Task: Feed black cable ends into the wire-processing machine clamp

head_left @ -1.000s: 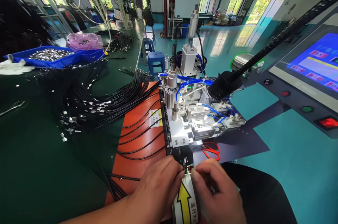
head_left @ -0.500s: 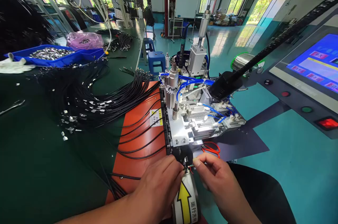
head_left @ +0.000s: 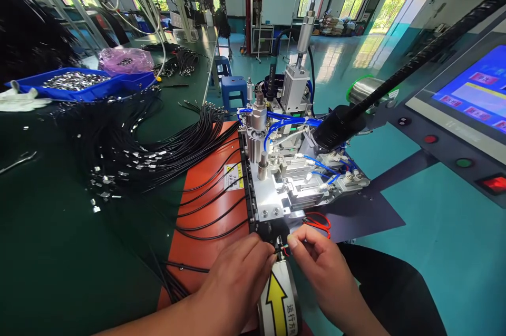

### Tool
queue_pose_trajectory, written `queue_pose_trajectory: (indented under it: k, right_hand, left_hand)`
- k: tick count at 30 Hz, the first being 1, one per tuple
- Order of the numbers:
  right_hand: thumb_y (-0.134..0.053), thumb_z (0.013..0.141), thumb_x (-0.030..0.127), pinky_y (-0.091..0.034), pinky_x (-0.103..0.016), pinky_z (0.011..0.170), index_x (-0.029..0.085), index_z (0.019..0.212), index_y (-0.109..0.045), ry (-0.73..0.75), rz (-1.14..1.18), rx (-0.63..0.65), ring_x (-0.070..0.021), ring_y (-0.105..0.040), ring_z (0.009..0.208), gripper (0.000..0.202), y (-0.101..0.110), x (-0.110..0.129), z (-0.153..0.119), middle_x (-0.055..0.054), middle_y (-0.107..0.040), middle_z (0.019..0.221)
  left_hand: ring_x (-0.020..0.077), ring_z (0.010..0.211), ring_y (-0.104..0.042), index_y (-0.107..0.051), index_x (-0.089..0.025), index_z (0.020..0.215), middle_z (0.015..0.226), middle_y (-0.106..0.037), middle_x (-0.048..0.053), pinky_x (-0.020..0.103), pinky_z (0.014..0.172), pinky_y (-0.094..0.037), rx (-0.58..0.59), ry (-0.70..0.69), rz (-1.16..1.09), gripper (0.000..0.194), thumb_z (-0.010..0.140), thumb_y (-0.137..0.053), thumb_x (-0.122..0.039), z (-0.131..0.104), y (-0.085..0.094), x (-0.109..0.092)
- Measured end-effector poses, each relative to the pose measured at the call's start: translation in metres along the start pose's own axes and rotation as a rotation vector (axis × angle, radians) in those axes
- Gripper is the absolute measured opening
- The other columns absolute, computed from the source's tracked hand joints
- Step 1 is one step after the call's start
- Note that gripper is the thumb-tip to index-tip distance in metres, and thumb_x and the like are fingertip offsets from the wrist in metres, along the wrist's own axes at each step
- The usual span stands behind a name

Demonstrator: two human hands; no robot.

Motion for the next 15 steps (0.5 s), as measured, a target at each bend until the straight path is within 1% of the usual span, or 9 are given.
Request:
queue_pose_trajectory:
  k: [2,4,6,10,15]
  right_hand:
    - [-0.053,0.096,0.045,-0.042,-0.024,0.061,0.02,0.074,-0.057,0.008,0.005,-0.012,-0.0146,-0.051,0.067,0.033,-0.001,-0.001,0.002,0.002,-0.054,0.07]
    - [-0.052,0.096,0.046,-0.043,-0.024,0.061,0.02,0.076,-0.058,0.004,0.011,-0.016,-0.0153,-0.052,0.067,0.033,-0.003,-0.005,0.004,0.001,-0.055,0.071]
    - [-0.052,0.096,0.047,-0.044,-0.024,0.06,0.02,0.077,-0.059,-0.011,0.005,-0.018,-0.0158,-0.054,0.067,0.033,-0.005,-0.009,0.006,0.001,-0.057,0.072]
    - [-0.051,0.096,0.049,-0.046,-0.025,0.062,0.021,0.08,-0.06,-0.033,-0.02,-0.021,-0.0169,-0.056,0.07,0.034,-0.007,-0.016,0.009,0.0,-0.06,0.076]
    - [-0.05,0.096,0.052,-0.045,-0.026,0.061,0.021,0.08,-0.059,-0.063,-0.025,-0.017,-0.0171,-0.055,0.068,0.036,-0.01,-0.021,0.011,0.0,-0.059,0.074]
  left_hand:
    - [0.0176,0.079,-0.057,-0.059,-0.02,0.108,0.092,-0.057,0.005,0.03,0.069,-0.049,0.007,0.014,-0.041,0.016,0.102,-0.045,-0.016,-0.002,0.001,0.001]
    - [0.0181,0.086,-0.059,-0.056,-0.022,0.121,0.101,-0.057,0.007,0.031,0.075,-0.052,0.014,0.026,-0.089,0.025,0.101,-0.044,-0.013,-0.004,0.002,0.003]
    - [0.0187,0.09,-0.059,-0.052,-0.024,0.127,0.104,-0.056,0.007,0.032,0.079,-0.053,0.023,0.034,-0.111,0.032,0.1,-0.043,-0.01,-0.005,0.003,0.004]
    - [0.0198,0.09,-0.059,-0.055,-0.023,0.122,0.103,-0.056,0.008,0.032,0.076,-0.053,0.023,0.044,-0.095,0.032,0.097,-0.044,-0.007,-0.006,0.006,0.006]
    - [0.0206,0.091,-0.06,-0.057,-0.021,0.119,0.105,-0.057,0.009,0.033,0.075,-0.054,0.006,0.037,-0.075,0.034,0.094,-0.042,-0.002,-0.003,0.008,0.005]
Point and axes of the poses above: each hand's wrist, its own z-axis towards the middle knuckle, its own y-axis out of the back of the hand, x = y × z, the point moved 8 cm from there along z, towards the middle knuckle
